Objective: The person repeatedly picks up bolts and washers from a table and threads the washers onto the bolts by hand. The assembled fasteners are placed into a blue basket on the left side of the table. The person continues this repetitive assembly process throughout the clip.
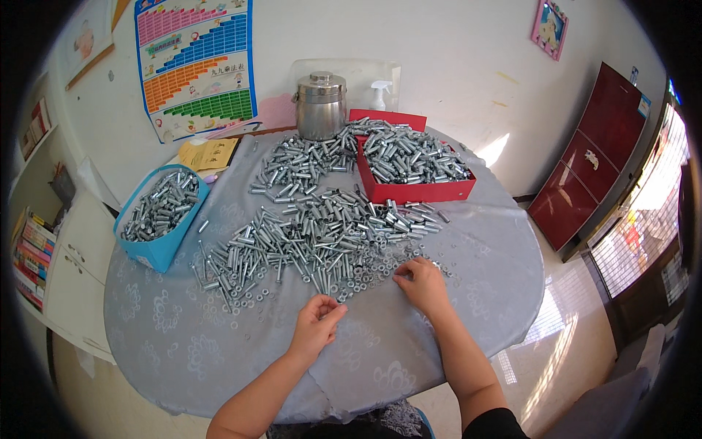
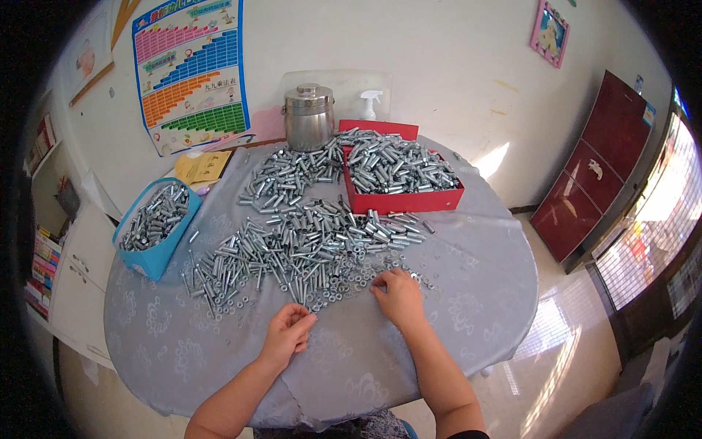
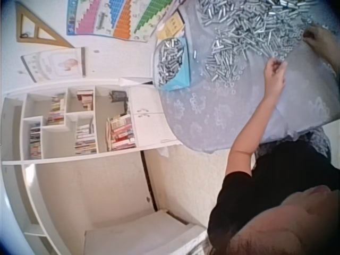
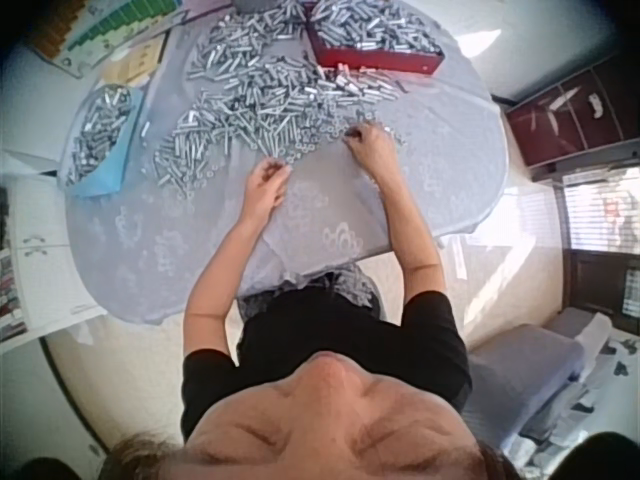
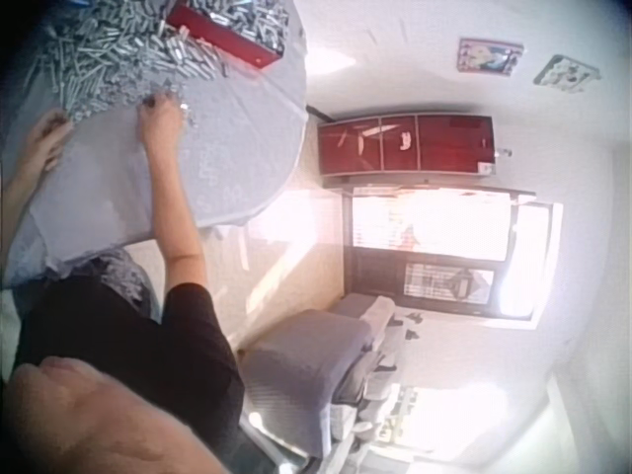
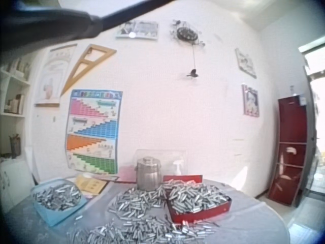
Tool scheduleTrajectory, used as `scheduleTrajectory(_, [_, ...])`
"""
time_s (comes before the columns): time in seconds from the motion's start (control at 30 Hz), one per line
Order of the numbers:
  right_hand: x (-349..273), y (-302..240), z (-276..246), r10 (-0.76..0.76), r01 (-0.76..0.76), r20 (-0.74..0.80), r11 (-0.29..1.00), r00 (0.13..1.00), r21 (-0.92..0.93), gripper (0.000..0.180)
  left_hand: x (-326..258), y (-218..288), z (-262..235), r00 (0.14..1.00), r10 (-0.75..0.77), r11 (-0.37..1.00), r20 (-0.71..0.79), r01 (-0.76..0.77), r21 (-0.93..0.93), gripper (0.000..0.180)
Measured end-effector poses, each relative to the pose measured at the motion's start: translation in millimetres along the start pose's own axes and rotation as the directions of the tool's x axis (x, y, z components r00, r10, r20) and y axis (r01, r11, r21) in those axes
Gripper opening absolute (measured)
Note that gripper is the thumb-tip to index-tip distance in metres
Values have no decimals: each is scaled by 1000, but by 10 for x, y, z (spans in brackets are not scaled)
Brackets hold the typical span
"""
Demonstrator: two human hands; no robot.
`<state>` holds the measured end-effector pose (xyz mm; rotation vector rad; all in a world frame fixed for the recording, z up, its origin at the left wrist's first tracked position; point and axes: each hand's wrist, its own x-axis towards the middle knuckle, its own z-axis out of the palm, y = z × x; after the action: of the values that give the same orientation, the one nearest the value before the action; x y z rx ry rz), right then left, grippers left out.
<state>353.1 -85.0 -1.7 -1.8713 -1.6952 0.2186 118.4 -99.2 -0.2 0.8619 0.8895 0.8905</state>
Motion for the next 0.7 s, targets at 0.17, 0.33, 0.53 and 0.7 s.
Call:
scheduleTrajectory(0.17, [3,-2,20,4,-5,-52,1000,999,-22,16,10,-30,-23,1000,-10,1000,2,10,-1,17])
scheduleTrajectory(0.33, [11,35,0,18,-18,3,1000,1000,6,18,11,-30,-13,1000,-17,1000,-7,17,18,17])
scheduleTrajectory(0.53, [-11,-149,-68,110,-174,215,937,970,304,23,7,-20,-14,1000,-23,999,-9,23,27,16])
scheduleTrajectory(0.7, [-32,-185,91,29,-148,275,893,961,425,25,8,-35,-9,1000,-18,1000,10,18,15,16])
